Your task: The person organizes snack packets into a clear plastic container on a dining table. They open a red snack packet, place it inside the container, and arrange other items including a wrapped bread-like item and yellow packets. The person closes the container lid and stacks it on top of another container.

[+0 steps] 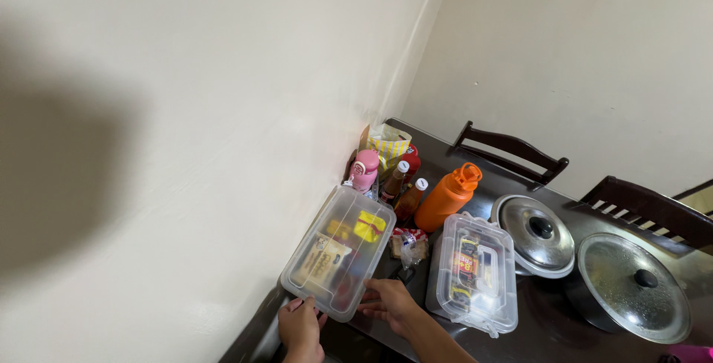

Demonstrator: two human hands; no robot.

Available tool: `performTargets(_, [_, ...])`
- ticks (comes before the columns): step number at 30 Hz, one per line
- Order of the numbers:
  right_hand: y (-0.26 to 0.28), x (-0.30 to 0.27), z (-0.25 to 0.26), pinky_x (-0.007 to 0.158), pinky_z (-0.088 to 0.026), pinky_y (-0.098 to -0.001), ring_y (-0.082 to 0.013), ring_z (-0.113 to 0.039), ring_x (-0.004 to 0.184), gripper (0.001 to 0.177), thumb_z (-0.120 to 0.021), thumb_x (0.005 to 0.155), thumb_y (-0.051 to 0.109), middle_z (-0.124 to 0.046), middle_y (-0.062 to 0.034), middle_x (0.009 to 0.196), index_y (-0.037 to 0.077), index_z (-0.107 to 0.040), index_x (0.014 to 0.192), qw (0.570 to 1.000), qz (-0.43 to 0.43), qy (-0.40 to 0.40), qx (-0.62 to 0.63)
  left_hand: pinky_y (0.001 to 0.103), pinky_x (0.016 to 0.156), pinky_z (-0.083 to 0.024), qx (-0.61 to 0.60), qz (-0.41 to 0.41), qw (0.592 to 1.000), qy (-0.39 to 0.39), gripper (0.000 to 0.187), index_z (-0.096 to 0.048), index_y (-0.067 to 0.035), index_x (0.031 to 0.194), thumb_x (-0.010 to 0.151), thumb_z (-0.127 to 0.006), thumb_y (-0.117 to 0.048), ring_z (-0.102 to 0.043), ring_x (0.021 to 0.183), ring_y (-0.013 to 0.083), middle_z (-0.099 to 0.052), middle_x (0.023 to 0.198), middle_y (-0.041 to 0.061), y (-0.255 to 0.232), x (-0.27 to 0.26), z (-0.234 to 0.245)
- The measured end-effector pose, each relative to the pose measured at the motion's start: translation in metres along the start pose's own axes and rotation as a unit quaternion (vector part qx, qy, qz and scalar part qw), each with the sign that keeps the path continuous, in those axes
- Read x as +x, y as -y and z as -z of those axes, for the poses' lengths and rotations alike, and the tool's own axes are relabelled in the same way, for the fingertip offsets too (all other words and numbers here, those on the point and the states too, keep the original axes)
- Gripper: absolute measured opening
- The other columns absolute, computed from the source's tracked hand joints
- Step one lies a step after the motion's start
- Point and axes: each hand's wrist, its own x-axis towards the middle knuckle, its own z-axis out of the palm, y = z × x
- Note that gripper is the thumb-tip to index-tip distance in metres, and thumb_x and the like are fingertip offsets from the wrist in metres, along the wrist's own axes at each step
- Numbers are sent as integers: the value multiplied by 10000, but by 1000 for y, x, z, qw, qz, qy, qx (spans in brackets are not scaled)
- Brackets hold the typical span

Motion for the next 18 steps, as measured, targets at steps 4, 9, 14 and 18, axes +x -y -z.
performTargets(4, [6, 3, -5, 780, -590, -382, -269, -699, 894, 348, -681, 961, 292, -674, -153, 1006, 49, -571, 1185, 998, -26, -40, -28, 406, 839, -569, 3, -3, 1000, -20, 442, -485, -95, 1315, 928, -698, -82, -643, 1053, 244, -630, 1239, 141, -22, -10, 0])
performTargets(9, [-5, 19, 2, 733, -605, -384, -263, -724, 835, 365, -725, 917, 294, -685, -150, 978, 24, -610, 1134, 998, -4, -32, -51, 404, 799, -605, 17, -28, 999, -6, 389, -520, -49, 1291, 930, -665, -55, -698, 992, 240, -700, 1164, 144, -27, -14, 5])
performTargets(14, [-13, 30, 5, 677, -580, -370, -258, -732, 753, 362, -766, 894, 289, -699, -147, 909, 1, -638, 1072, 997, 15, -61, -50, 400, 790, -624, 96, -62, 993, -30, 419, -531, -49, 1289, 913, -713, -59, -693, 978, 228, -683, 1127, 121, -22, -27, 4])
performTargets(18, [-12, 33, 6, 642, -555, -346, -244, -726, 738, 384, -788, 883, 310, -702, -139, 873, -4, -649, 1054, 998, 17, -48, -28, 398, 794, -621, 100, -83, 991, -25, 482, -503, -60, 1320, 898, -735, -67, -670, 989, 217, -628, 1152, 96, -23, -31, 5])
